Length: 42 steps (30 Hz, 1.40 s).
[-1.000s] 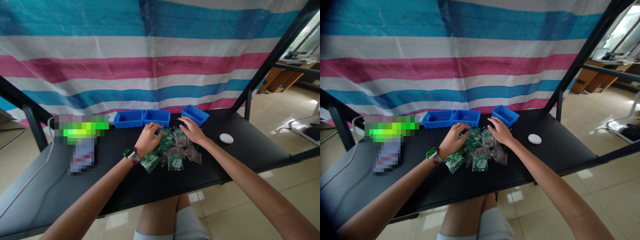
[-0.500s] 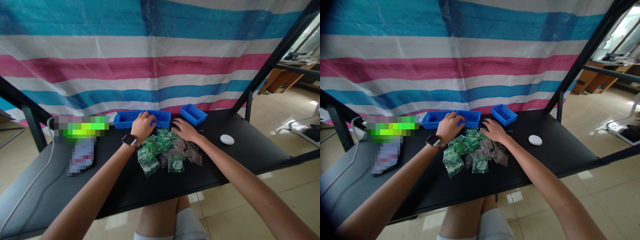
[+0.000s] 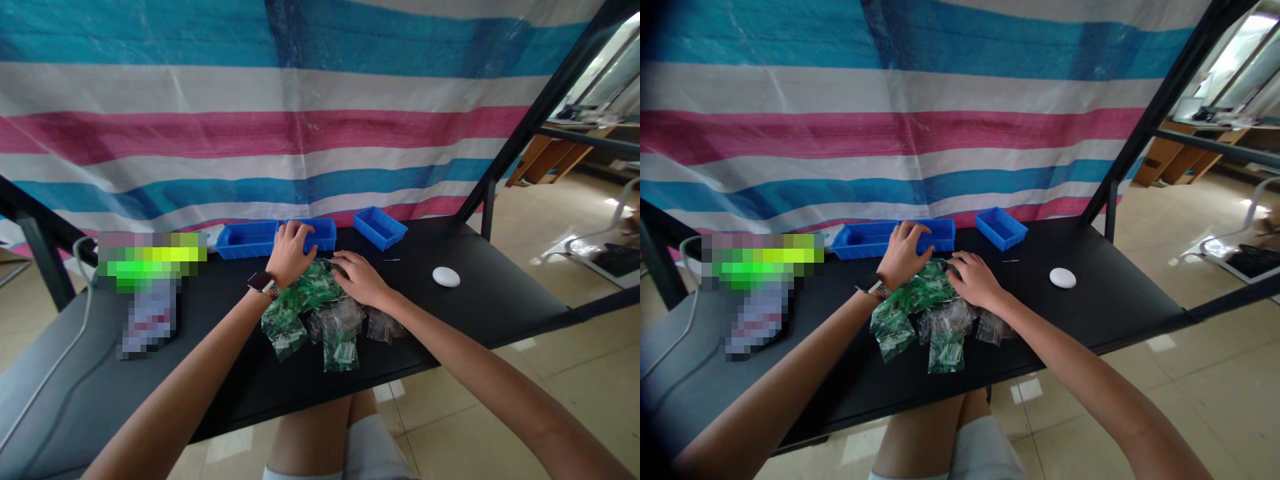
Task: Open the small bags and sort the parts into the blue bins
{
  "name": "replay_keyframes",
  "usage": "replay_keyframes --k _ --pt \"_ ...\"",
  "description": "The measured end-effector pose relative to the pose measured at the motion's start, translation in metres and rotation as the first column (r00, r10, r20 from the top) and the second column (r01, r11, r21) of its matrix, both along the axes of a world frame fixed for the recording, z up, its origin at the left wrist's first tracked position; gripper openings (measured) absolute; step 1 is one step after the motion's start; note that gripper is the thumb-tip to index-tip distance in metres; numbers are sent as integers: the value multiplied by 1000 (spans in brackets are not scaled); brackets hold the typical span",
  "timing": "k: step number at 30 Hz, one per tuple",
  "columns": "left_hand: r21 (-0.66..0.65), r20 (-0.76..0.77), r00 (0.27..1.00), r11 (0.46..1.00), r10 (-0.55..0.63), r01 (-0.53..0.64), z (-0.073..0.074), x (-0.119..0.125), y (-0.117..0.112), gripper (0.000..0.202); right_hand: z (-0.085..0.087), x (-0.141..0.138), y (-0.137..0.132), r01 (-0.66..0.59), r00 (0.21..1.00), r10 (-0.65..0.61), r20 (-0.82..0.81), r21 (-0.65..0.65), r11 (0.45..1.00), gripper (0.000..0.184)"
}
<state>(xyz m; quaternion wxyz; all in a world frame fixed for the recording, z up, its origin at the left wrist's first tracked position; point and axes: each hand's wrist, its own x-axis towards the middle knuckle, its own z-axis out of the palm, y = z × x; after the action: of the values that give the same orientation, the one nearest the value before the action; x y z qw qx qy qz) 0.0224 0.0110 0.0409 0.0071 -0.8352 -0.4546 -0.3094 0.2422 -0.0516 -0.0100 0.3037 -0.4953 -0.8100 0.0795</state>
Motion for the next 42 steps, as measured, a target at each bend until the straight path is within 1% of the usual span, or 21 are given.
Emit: replay_keyframes --k 2,3,5,6,7,9,11,13,15,19,22,25,29,31,32,35,36,37,38,39,42 --pt "29 -2 990 990 -141 141 3 2 -17 28 7 8 2 10 991 -5 -136 31 999 32" --pt "13 -31 973 973 -229 230 4 4 -26 28 11 14 2 27 980 -16 -197 51 998 30" --pt "-92 -107 906 911 -410 402 7 6 -43 36 18 32 1 60 963 -36 -268 83 995 27" --pt "-160 -135 873 880 -469 448 7 8 -50 44 20 42 -3 82 958 -59 -281 71 994 25" --pt "-216 -155 856 863 -492 457 6 9 -56 53 21 52 -7 105 955 -86 -285 51 993 23" --pt "-282 -209 866 876 -455 393 0 11 -62 70 20 70 -21 147 966 -131 -224 57 988 22" --pt "-311 -256 879 895 -402 319 -7 13 -62 77 15 84 -36 214 973 -202 -114 111 970 23" --pt "-332 -287 880 901 -379 280 -12 15 -59 80 9 95 -47 294 956 -291 -44 182 938 24" --pt "-353 -303 876 898 -376 263 -13 19 -55 80 4 103 -52 337 940 -341 -20 214 917 26" --pt "-363 -325 878 904 -351 227 -12 33 -47 78 -4 113 -47 382 922 -388 -5 182 906 29" --pt "-324 -333 882 919 -335 227 -13 40 -43 74 -8 112 -43 374 923 -384 27 170 912 31" --pt "-315 -318 879 914 -356 257 -16 38 -42 73 -9 108 -43 369 923 -382 46 175 913 32" --pt "-329 -284 871 894 -401 304 -18 27 -45 69 -1 106 -50 405 914 -404 -44 180 897 26" --pt "-338 -270 871 888 -410 313 -17 20 -48 69 5 108 -57 462 887 -457 -67 179 869 23" --pt "-345 -266 871 884 -414 315 -17 16 -49 69 8 110 -61 509 860 -509 -46 172 844 22" --pt "-372 -267 866 874 -422 311 -16 8 -50 72 14 114 -75 666 723 -680 120 140 732 20" --pt "-381 -268 866 872 -422 307 -16 6 -51 72 15 115 -78 701 678 -711 187 129 702 21" --pt "-387 -268 866 870 -422 305 -16 4 -51 72 16 115 -80 719 647 -722 246 117 685 23" --pt "-389 -266 867 870 -421 303 -16 3 -52 72 16 115 -81 722 635 -715 293 104 684 23" --pt "-389 -263 869 870 -420 302 -16 2 -52 72 16 114 -81 714 638 -698 325 91 694 21" --pt "-381 -258 873 874 -414 302 -17 1 -53 70 13 111 -79 650 690 -632 352 80 755 15"
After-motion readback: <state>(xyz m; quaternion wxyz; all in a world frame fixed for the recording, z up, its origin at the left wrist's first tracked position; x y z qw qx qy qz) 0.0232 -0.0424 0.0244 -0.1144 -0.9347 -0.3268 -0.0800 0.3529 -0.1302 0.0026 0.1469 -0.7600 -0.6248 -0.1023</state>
